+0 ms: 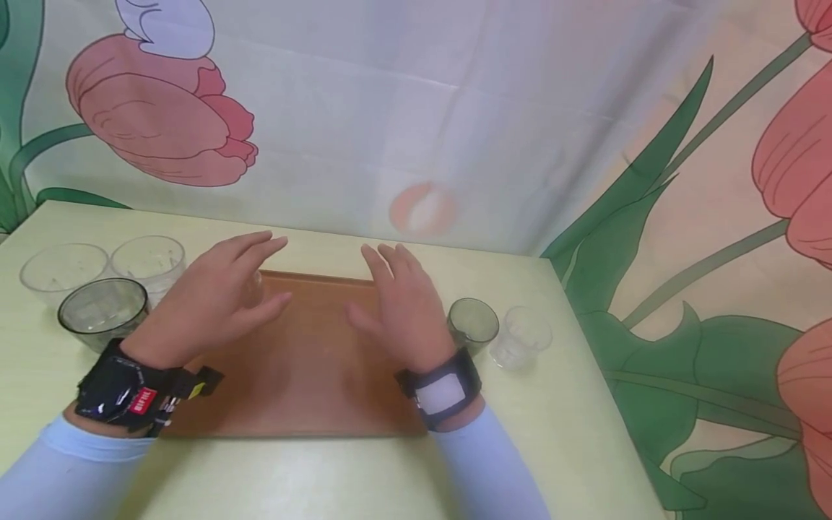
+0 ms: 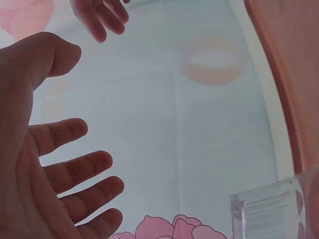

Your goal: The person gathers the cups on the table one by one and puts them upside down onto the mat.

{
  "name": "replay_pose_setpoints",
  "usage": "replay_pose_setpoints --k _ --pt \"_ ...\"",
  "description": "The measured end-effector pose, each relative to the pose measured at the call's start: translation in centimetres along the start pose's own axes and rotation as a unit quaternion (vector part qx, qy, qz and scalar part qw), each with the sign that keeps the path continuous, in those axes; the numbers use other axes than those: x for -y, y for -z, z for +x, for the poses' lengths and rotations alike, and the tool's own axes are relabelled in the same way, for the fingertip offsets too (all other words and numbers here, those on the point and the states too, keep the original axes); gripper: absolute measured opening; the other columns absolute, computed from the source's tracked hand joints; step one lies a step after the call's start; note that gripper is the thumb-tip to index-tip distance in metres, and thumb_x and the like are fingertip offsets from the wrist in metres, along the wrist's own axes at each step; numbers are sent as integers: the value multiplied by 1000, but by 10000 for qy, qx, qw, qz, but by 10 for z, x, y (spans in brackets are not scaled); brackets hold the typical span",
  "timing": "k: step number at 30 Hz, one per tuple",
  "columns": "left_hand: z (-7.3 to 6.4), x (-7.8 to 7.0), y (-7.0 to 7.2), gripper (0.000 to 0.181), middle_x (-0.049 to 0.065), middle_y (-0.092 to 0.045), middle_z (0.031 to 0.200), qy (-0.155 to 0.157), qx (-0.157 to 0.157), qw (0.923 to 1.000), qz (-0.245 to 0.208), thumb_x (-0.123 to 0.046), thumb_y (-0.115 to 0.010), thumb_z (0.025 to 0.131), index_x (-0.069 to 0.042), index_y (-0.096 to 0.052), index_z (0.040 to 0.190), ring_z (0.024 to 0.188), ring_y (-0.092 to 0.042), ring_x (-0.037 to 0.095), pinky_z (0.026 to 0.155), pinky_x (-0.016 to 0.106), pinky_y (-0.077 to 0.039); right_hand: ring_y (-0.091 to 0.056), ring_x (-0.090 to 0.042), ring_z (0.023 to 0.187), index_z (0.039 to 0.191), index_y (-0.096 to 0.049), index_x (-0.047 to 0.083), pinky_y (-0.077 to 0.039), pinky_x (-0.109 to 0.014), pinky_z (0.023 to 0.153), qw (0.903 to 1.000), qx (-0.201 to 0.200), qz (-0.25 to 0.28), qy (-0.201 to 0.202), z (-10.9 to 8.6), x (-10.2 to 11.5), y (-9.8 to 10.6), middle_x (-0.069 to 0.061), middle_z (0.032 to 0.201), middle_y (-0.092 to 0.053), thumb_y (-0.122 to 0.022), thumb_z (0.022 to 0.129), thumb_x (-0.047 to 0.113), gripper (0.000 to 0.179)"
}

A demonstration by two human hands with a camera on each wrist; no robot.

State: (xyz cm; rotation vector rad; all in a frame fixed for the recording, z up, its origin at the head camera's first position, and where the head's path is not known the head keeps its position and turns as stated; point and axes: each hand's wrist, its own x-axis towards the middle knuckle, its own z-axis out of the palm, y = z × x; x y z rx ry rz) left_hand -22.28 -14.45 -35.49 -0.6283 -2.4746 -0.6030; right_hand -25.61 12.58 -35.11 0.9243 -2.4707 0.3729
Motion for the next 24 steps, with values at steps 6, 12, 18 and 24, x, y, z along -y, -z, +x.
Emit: replay_pose_setpoints --k 6,12,18,24 --pt "3 -7 2 69 23 -53 143 177 156 9997 -101 -40 -72 88 -8 -50 146 127 -53 43 101 64 -43 -45 -35 137 148 -45 8 -41 -50 112 9996 106 260 -92 3 4 -1 -16 142 -52 -66 90 44 72" --pt "3 -9 2 71 23 -51 144 341 309 9989 -4 -43 -70 89 -9 -49 147 129 -52 44 103 64 -42 -45 -35 138 148 -46 7 -39 -50 114 9993 41 287 -241 3 7 2 -16 143 -52 -67 89 44 72" --pt "4 -9 2 71 24 -52 143 244 167 9995 89 -42 -71 87 -7 -50 145 129 -52 44 102 64 -41 -46 -38 137 147 -48 7 -39 -51 114 9992 -48 211 -323 2 2 3 -15 142 -54 -68 89 44 71" --pt "3 -7 -1 71 23 -51 144 233 157 9996 -18 -43 -71 88 -8 -50 145 128 -53 44 102 63 -43 -45 -37 137 147 -47 8 -40 -52 113 9993 -49 301 -224 2 0 3 -16 143 -53 -67 89 47 72"
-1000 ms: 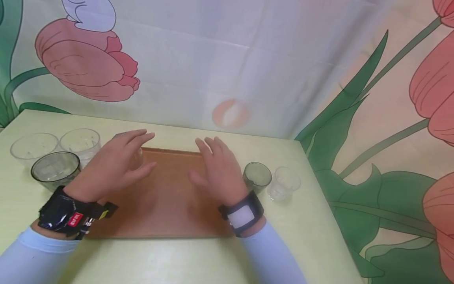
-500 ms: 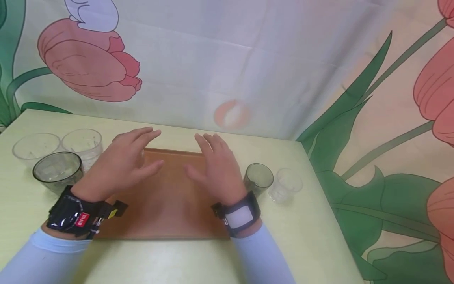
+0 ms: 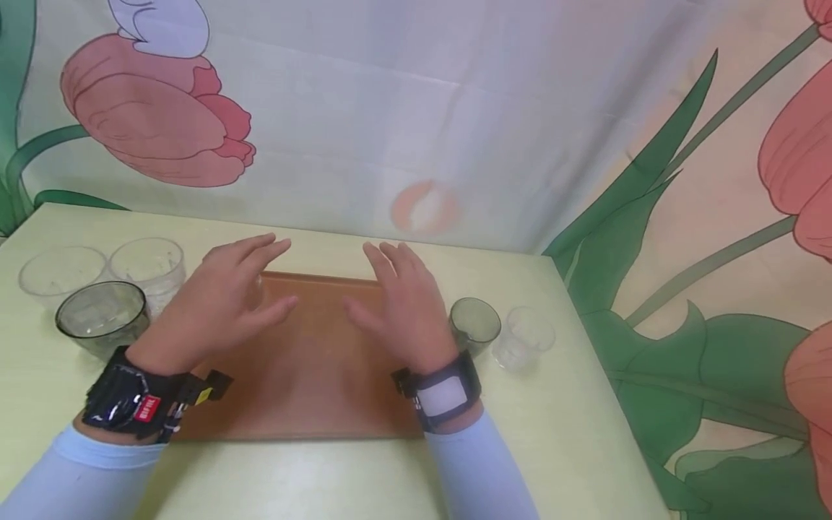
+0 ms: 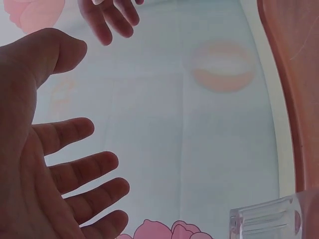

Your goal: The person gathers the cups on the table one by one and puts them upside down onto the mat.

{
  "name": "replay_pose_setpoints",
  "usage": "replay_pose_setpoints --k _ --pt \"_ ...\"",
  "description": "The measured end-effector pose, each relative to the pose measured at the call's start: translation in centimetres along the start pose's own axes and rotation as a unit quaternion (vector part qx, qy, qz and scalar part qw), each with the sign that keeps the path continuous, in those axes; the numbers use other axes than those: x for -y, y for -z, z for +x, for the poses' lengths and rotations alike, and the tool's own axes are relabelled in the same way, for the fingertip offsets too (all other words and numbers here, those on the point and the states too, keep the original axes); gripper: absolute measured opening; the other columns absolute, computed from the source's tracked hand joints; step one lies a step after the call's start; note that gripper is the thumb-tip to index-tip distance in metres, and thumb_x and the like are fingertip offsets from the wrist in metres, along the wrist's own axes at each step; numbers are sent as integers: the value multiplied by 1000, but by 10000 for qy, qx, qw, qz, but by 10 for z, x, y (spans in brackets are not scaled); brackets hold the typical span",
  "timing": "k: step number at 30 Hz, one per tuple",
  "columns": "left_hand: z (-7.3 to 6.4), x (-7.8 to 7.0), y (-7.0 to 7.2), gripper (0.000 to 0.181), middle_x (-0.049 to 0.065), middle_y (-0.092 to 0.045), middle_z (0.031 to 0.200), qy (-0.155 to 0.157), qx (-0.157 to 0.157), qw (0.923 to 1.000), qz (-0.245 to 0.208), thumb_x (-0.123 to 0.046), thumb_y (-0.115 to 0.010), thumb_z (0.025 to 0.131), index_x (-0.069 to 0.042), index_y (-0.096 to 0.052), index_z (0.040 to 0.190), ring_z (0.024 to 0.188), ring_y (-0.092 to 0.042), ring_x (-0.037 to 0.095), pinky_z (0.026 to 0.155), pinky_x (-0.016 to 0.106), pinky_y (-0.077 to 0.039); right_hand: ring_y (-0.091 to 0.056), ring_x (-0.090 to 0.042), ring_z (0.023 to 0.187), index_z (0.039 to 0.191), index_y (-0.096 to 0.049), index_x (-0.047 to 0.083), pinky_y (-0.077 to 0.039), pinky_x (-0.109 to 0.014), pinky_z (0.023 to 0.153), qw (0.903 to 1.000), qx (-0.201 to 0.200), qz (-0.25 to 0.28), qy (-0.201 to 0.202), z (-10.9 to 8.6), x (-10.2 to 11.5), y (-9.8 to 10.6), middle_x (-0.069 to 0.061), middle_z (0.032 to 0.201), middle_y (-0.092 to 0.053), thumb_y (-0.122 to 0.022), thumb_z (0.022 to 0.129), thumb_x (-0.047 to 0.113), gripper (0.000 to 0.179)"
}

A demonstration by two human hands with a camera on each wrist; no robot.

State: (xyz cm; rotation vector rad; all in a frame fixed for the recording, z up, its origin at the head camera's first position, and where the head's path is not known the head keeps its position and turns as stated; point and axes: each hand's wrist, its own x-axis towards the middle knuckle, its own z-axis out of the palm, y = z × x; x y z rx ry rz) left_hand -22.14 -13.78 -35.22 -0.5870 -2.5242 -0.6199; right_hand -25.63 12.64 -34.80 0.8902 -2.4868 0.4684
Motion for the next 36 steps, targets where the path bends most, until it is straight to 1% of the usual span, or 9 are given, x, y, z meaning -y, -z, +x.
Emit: replay_pose_setpoints --k 6,14,18,21,24,27,36 --pt "-3 1 -3 72 22 -50 145 51 3 10000 -17 -44 -71 87 -9 -50 146 128 -53 43 102 61 -45 -45 -39 138 147 -47 8 -39 -53 113 9999 69 48 71 -1 0 -2 -17 142 -54 -66 90 47 72" --pt "-4 -1 0 72 24 -50 145 39 -70 9999 -99 -40 -73 86 -7 -48 146 129 -51 44 105 63 -39 -44 -38 139 147 -47 8 -39 -52 114 9999 110 97 74 -4 2 -1 -17 141 -54 -66 90 46 71" --pt "-4 -1 1 73 23 -50 145 7 -60 9999 -100 -39 -73 86 -7 -48 146 130 -50 43 106 63 -39 -44 -38 139 147 -47 9 -39 -52 114 9998 138 108 91 -5 2 -1 -17 141 -54 -65 90 47 71" --pt "-3 -1 1 73 23 -50 145 -27 -89 9999 -103 -39 -74 86 -7 -48 146 131 -50 41 106 62 -40 -44 -38 139 147 -47 8 -39 -52 114 9998 86 92 160 -4 1 -1 -17 140 -55 -66 90 47 71" --pt "-1 -1 1 73 22 -50 146 -60 -105 9998 -149 -40 -73 86 -8 -48 147 131 -50 41 105 62 -41 -45 -38 138 147 -47 8 -39 -52 114 9998 17 72 187 -3 1 1 -17 140 -55 -66 90 46 71" --pt "1 -2 -1 72 22 -51 145 -123 -132 9997 -174 -40 -72 87 -9 -49 147 130 -52 42 104 62 -43 -45 -37 137 147 -47 9 -40 -52 113 9999 41 59 151 -2 1 3 -16 140 -55 -65 90 47 71" --pt "-1 -6 -7 70 22 -49 147 -143 126 9995 -242 -42 -70 89 -10 -48 147 131 -50 42 106 60 -42 -47 -34 135 145 -49 7 -42 -50 111 9999 135 -13 -25 -6 -2 6 -14 137 -56 -67 90 45 69"
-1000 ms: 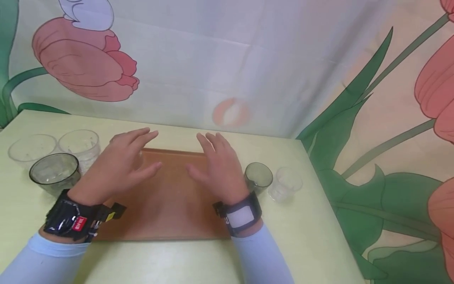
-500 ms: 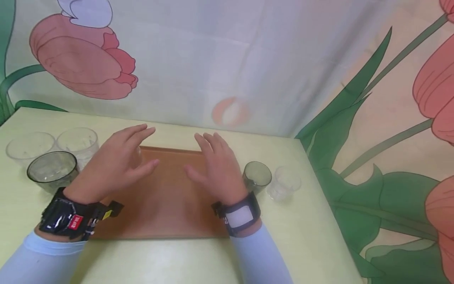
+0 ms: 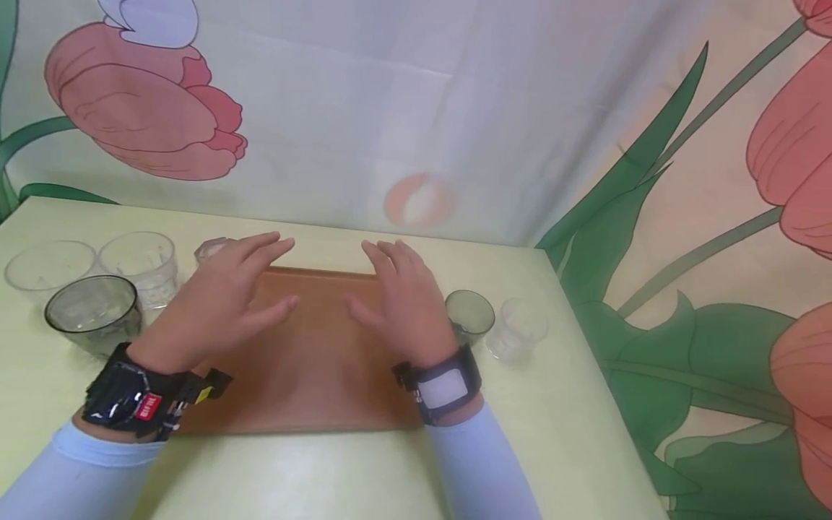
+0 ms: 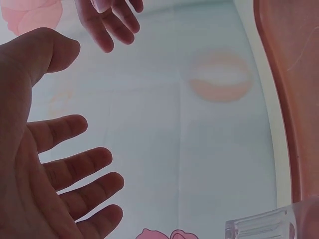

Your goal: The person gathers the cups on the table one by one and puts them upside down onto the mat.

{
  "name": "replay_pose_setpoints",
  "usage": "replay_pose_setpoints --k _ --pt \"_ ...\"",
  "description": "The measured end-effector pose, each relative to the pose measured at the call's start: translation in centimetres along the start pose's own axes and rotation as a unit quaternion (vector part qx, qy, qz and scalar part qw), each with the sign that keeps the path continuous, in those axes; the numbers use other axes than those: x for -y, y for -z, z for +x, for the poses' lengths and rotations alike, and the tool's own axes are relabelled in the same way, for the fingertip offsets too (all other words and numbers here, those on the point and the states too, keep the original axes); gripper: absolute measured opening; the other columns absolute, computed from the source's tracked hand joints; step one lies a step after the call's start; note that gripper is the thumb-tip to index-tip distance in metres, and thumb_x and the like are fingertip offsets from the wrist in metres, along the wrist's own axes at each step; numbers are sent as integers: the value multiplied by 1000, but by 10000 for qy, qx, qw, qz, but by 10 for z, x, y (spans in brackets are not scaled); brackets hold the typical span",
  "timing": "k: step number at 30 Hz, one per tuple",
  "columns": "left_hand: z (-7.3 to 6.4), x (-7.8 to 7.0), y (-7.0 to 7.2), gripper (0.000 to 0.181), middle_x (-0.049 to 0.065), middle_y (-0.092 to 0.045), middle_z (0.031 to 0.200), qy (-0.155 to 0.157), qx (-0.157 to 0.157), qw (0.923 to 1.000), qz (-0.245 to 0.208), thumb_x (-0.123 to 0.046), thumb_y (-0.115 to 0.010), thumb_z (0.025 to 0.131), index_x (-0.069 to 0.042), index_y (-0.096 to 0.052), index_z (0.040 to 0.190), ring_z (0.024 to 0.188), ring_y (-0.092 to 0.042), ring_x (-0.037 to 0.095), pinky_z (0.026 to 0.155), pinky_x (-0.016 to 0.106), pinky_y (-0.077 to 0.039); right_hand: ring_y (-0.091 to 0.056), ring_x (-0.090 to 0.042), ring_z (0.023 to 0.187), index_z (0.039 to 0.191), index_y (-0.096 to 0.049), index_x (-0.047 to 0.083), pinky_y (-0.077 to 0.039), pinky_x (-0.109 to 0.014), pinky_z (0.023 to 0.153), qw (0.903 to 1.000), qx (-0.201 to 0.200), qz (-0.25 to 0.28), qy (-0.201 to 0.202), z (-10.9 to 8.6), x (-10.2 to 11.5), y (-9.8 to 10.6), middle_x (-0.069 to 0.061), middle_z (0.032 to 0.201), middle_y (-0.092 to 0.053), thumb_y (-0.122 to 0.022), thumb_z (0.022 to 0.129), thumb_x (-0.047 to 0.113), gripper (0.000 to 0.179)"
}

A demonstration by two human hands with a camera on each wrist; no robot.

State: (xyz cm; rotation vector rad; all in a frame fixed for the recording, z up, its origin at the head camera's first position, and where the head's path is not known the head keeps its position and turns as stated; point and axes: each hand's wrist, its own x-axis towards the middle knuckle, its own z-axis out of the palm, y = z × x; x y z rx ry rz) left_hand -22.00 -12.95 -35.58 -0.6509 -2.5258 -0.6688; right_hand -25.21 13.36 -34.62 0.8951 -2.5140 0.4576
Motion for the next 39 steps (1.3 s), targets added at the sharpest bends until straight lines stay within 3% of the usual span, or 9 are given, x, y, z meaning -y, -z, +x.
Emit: replay_pose_setpoints --k 13,23,39 --pt "0 -4 -12 69 19 -51 146 -95 101 9999 -71 -43 -70 88 -8 -51 145 131 -51 38 108 56 -43 -50 -33 131 144 -50 6 -44 -48 110 9992 232 -255 -188 -12 -24 4 -14 136 -57 -67 91 46 68" --pt "2 -8 -16 70 17 -49 148 -172 271 9994 -95 -44 -72 88 -10 -51 146 133 -50 36 108 55 -44 -49 -34 132 144 -51 8 -44 -50 109 9973 289 -391 -556 -30 -48 13 -15 137 -56 -67 90 46 68" --pt "3 -21 -31 70 17 -50 147 -567 405 9973 -215 -45 -70 88 -10 -50 146 134 -50 35 109 53 -45 -48 -35 133 144 -51 7 -44 -51 109 9912 632 -531 -1038 -62 -82 25 -17 137 -55 -66 91 39 63"
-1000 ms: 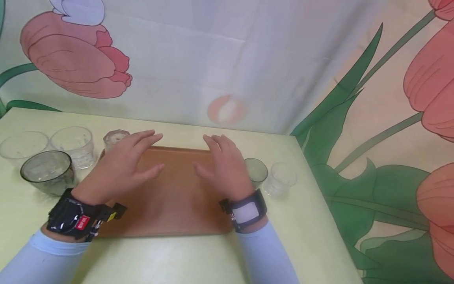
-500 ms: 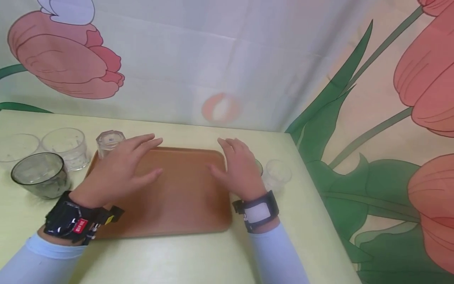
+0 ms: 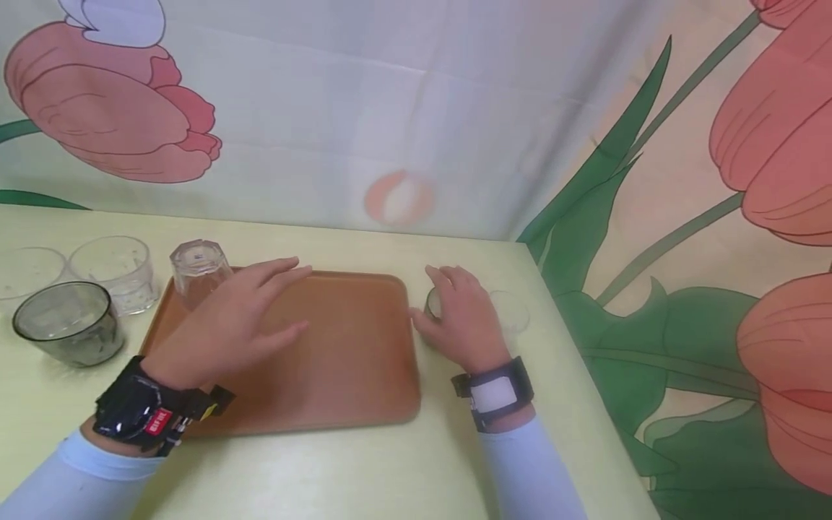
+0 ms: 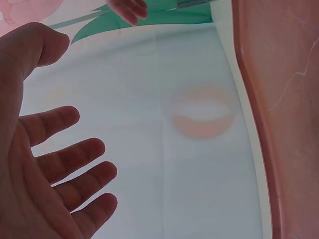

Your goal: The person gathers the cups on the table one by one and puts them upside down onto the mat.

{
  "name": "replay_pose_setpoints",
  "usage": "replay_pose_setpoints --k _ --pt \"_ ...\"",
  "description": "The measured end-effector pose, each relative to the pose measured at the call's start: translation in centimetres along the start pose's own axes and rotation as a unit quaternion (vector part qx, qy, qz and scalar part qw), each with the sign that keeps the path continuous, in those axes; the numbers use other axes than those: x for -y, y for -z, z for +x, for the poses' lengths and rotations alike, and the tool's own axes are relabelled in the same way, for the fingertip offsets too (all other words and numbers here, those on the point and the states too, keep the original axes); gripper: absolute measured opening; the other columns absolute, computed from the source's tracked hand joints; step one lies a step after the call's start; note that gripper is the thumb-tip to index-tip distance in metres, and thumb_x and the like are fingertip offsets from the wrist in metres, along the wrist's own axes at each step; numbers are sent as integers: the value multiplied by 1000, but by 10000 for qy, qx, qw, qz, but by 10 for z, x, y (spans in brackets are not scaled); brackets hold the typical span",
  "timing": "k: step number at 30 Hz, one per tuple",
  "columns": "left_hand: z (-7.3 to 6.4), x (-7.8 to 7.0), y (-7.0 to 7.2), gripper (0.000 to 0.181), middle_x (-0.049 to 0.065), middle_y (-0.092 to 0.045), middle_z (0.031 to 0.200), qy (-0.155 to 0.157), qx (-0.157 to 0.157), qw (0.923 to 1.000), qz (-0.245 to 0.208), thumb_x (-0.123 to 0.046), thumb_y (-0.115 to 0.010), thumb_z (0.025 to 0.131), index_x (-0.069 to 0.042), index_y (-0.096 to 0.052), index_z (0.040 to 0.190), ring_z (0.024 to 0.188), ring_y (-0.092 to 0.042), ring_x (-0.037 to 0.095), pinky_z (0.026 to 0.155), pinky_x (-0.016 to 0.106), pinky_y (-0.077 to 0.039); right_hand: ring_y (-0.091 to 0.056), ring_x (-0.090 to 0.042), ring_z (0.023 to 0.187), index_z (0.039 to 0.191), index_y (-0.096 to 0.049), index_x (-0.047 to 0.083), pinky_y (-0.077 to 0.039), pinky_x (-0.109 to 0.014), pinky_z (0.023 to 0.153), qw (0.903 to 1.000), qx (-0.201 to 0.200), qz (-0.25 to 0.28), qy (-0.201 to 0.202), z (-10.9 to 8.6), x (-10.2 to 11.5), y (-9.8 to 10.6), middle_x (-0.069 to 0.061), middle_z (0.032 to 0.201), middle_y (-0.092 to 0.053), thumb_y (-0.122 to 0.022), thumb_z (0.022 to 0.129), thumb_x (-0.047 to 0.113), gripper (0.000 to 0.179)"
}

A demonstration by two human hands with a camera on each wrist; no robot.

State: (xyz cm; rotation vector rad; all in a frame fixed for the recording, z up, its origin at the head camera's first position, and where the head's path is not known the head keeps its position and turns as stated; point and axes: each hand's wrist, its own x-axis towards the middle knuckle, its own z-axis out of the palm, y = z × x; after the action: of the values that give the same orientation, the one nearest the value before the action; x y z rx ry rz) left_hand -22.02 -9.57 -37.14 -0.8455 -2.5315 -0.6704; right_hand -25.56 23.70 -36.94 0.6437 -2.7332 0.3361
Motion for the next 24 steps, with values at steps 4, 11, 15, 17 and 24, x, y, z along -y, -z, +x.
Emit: replay_pose_setpoints --k 4,11,15,17,24 --pt "0 -1 -3 70 17 -50 147 -56 41 10000 0 -45 -69 89 -9 -50 145 134 -50 35 110 52 -43 -48 -37 133 144 -51 7 -43 -53 109 9999 53 9 -114 -6 -8 2 -17 138 -55 -65 92 41 64" --pt "1 -3 -6 71 17 -50 146 -93 93 9999 3 -45 -69 89 -9 -49 146 134 -49 35 110 54 -42 -48 -38 132 143 -51 7 -43 -56 106 9994 78 -178 -272 -16 -30 3 -18 138 -55 -65 91 41 64" --pt "1 -4 -6 71 15 -50 146 -111 117 9999 -14 -45 -69 89 -9 -48 147 134 -49 33 110 54 -42 -49 -39 131 143 -52 6 -43 -56 106 9991 -11 -156 -403 -22 -45 4 -19 138 -55 -66 91 37 62" --pt "1 -5 -6 71 14 -50 146 -109 134 9998 -16 -45 -69 89 -9 -48 147 134 -49 32 110 54 -42 -49 -40 130 143 -52 5 -43 -56 106 9988 -25 -131 -477 -24 -51 6 -20 137 -55 -66 91 36 62" --pt "1 -6 -6 71 14 -50 146 -106 169 9998 -50 -44 -70 89 -10 -48 147 133 -50 33 109 55 -43 -47 -42 130 142 -52 3 -40 -56 108 9975 14 -241 -657 -33 -67 8 -21 137 -54 -67 90 35 63"
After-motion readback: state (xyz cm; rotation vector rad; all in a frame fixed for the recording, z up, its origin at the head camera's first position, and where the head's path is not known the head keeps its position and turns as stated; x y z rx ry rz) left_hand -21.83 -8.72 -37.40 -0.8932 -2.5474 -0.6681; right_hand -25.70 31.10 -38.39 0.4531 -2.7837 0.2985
